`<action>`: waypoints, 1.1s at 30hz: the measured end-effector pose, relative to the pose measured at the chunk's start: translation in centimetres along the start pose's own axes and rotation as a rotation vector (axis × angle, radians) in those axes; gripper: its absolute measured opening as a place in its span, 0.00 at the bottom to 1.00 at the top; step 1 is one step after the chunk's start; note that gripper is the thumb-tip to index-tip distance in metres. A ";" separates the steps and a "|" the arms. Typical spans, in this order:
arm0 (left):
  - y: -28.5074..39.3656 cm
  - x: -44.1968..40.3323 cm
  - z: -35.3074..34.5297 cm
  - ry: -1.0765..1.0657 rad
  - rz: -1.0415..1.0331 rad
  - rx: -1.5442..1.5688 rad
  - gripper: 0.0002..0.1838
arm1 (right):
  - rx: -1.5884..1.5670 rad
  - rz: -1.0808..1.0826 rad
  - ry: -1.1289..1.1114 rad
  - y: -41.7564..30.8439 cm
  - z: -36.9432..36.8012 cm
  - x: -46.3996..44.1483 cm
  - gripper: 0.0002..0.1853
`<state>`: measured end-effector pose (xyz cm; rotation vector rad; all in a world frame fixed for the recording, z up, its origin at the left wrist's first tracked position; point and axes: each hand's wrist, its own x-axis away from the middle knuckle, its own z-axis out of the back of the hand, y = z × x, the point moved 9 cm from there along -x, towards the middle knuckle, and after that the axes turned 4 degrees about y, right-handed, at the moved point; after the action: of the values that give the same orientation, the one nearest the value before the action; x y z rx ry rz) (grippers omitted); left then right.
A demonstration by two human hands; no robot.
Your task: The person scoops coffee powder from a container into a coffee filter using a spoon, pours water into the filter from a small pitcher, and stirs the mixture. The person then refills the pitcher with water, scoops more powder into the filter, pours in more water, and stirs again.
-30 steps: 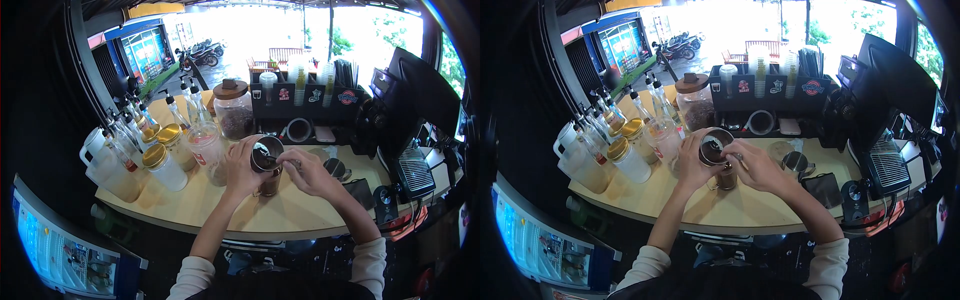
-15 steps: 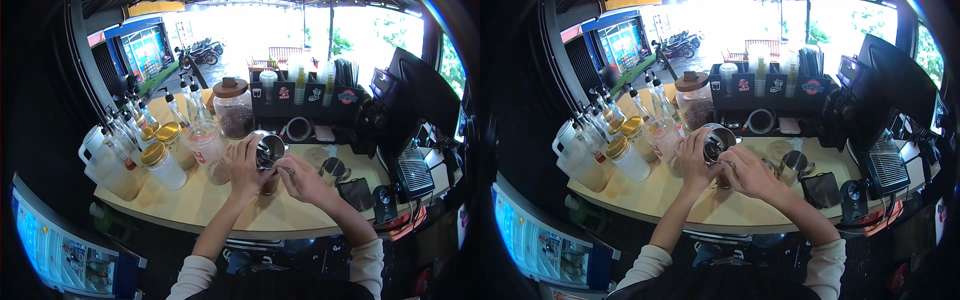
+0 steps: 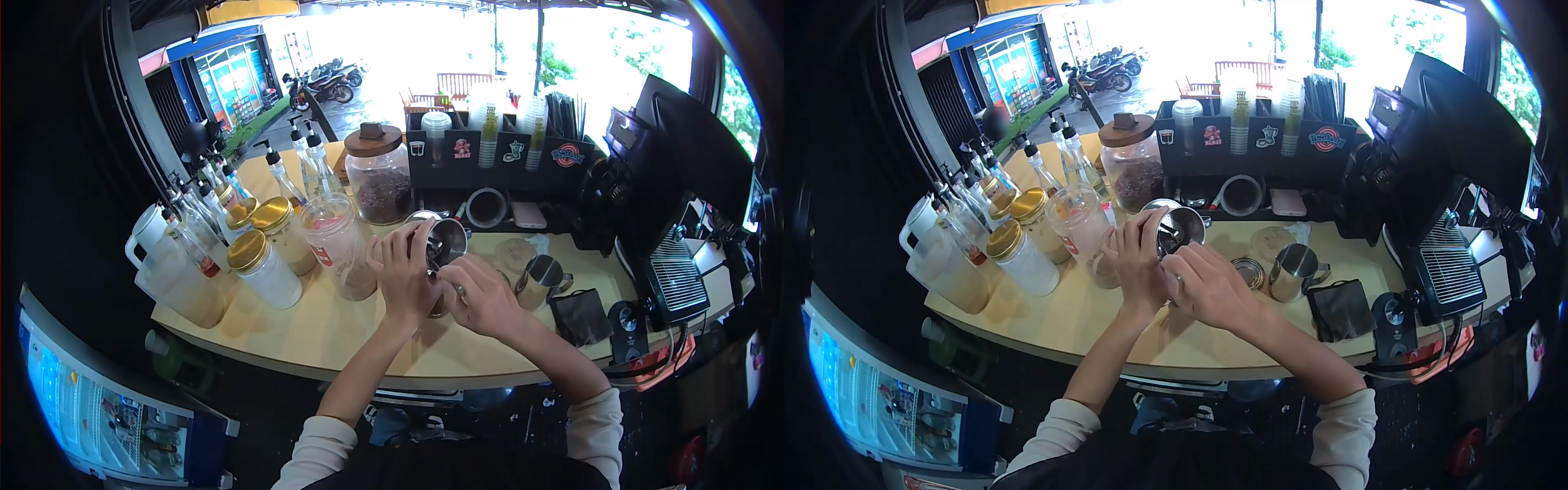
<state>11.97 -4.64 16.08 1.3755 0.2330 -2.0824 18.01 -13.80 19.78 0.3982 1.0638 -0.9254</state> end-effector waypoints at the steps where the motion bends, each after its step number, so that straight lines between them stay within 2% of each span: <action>1: 0.0 -0.1 0.2 -0.015 0.018 0.038 0.44 | -0.033 -0.058 -0.010 0.5 -0.1 0.0 0.10; 2: -0.1 -0.1 0.3 -0.031 0.035 0.075 0.44 | -0.032 -0.058 -0.010 0.5 0.0 0.1 0.10; 4: -0.1 -0.2 0.6 -0.019 0.032 0.103 0.44 | -0.101 -0.196 0.048 1.7 0.7 0.4 0.08; 8: -0.3 -0.2 0.6 -0.010 0.015 0.145 0.44 | -0.091 -0.167 0.001 1.8 0.4 0.6 0.06; 9: -0.5 -0.2 0.5 -0.010 0.015 0.144 0.44 | -0.150 -0.215 0.018 2.5 0.5 0.7 0.06; 11: -0.9 -0.2 0.3 -0.036 0.029 0.308 0.45 | -0.210 -0.265 0.035 3.2 1.1 0.4 0.06; 13: -1.2 -0.4 0.2 -0.077 0.019 0.358 0.45 | -0.299 -0.401 -0.100 4.1 0.8 -0.1 0.06; 17: -1.8 -0.7 -0.6 -0.239 0.005 0.501 0.45 | -0.345 -0.384 -0.176 5.8 1.0 -0.6 0.06; 19: -1.9 -1.1 -0.7 -0.278 -0.006 0.536 0.45 | -0.408 -0.556 -0.307 7.1 0.8 -0.7 0.07; 22: -1.8 -1.3 -1.3 -0.339 -0.016 0.578 0.44 | -0.464 -0.607 -0.361 7.2 0.8 -1.5 0.08; 26: -1.6 -1.1 -1.9 -0.379 0.004 0.624 0.44 | -0.476 -0.602 -0.455 7.0 0.7 -2.4 0.11; 28: -1.6 -0.9 -2.0 -0.366 0.007 0.628 0.44 | -0.356 -0.332 -0.386 6.0 1.9 -4.1 0.12; 32: -1.9 -0.7 -2.3 -0.348 0.063 0.646 0.45 | -0.324 -0.326 -0.379 5.4 1.6 -4.0 0.13; 33: -1.8 -0.7 -2.4 -0.347 0.064 0.647 0.45 | -0.287 -0.342 -0.436 5.4 1.3 -3.8 0.13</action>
<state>12.97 -1.84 15.28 1.2926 -0.6732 -2.4004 22.47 -9.89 22.96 -0.2266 0.8528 -1.0811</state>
